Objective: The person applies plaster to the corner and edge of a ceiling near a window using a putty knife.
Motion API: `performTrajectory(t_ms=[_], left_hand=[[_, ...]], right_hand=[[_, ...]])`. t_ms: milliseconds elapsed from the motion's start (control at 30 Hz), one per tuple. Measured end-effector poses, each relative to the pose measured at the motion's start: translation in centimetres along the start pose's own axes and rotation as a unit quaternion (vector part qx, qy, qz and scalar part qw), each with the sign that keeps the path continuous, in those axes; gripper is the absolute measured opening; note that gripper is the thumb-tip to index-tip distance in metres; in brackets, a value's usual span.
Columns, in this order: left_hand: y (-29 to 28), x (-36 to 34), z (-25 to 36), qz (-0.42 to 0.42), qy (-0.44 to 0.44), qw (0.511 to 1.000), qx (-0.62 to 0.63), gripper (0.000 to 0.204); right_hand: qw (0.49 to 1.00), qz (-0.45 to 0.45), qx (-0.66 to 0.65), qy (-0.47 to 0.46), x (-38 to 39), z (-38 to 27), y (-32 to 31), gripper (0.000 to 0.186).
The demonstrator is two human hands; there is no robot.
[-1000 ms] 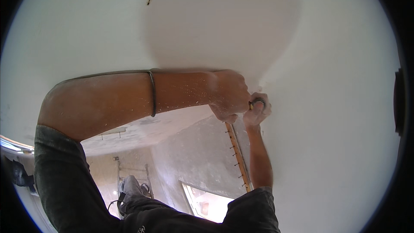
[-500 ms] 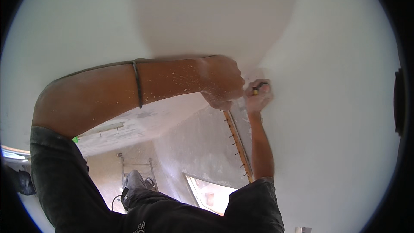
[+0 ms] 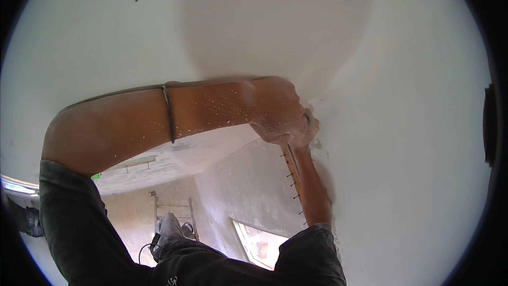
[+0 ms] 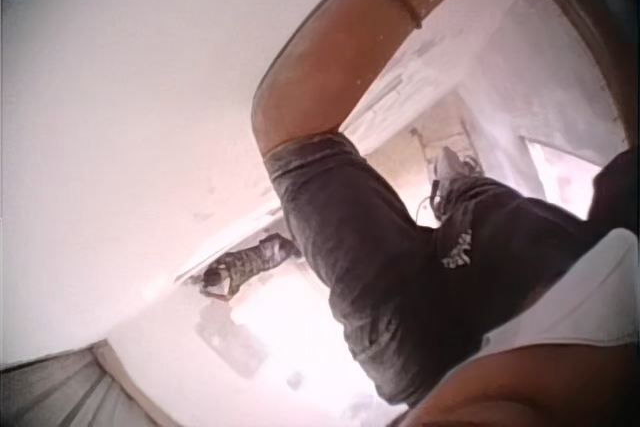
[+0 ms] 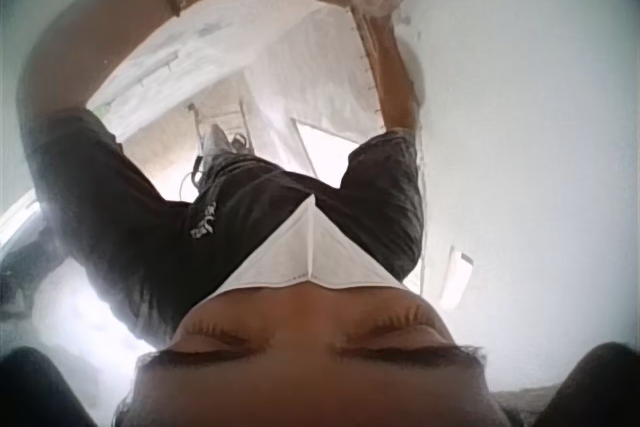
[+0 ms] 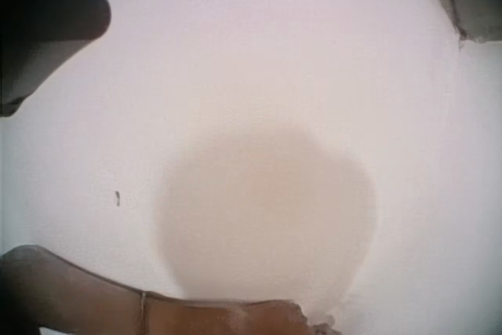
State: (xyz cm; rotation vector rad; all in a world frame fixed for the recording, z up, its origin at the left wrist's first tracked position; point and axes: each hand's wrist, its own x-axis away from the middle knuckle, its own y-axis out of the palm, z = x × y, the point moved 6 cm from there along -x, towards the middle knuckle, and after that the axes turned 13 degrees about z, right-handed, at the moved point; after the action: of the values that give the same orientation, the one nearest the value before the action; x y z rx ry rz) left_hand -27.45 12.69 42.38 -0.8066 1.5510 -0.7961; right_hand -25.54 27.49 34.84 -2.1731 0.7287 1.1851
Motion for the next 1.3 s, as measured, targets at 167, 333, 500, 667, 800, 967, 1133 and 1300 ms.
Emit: performTrajectory(t_ms=[167,333,500,667,800,967,1133,1300], left_hand=[[0.2,-0.3,0.6,-0.036,0.003,0.999,0.004,0.034],[-1.7,0.6,1.0,0.069,0.055,0.996,0.027,0.034],[-2.5,0.5,1.5,0.102,0.062,0.992,0.037,0.035],[-2.3,0.3,1.6,0.076,0.057,0.995,0.044,0.034],[-1.2,0.9,1.2,0.003,0.036,0.999,0.023,0.035],[-0.4,-0.1,0.9,-0.068,0.002,0.997,0.026,0.037],[0.1,0.9,0.4,-0.008,0.028,0.999,-0.036,0.045],[0.4,0.4,0.6,-0.089,0.017,0.995,-0.037,0.039]], right_hand=[[0.998,0.041,-0.047,0.023,0.2,0.7,-0.1,0.054],[0.998,0.042,0.046,-0.031,0.3,0.7,0.4,0.054],[0.996,0.078,-0.007,0.053,0.6,2.1,0.0,0.06],[0.997,0.028,0.005,0.074,1.9,3.6,-0.4,0.059],[0.998,0.026,0.061,0.0,1.9,3.0,-0.1,0.051],[0.997,0.052,0.024,-0.05,3.1,0.8,-0.8,0.048],[0.993,0.069,-0.079,-0.055,-0.8,-4.8,-1.4,0.055],[0.983,0.105,-0.152,0.014,-1.0,-2.1,-4.0,0.06]])
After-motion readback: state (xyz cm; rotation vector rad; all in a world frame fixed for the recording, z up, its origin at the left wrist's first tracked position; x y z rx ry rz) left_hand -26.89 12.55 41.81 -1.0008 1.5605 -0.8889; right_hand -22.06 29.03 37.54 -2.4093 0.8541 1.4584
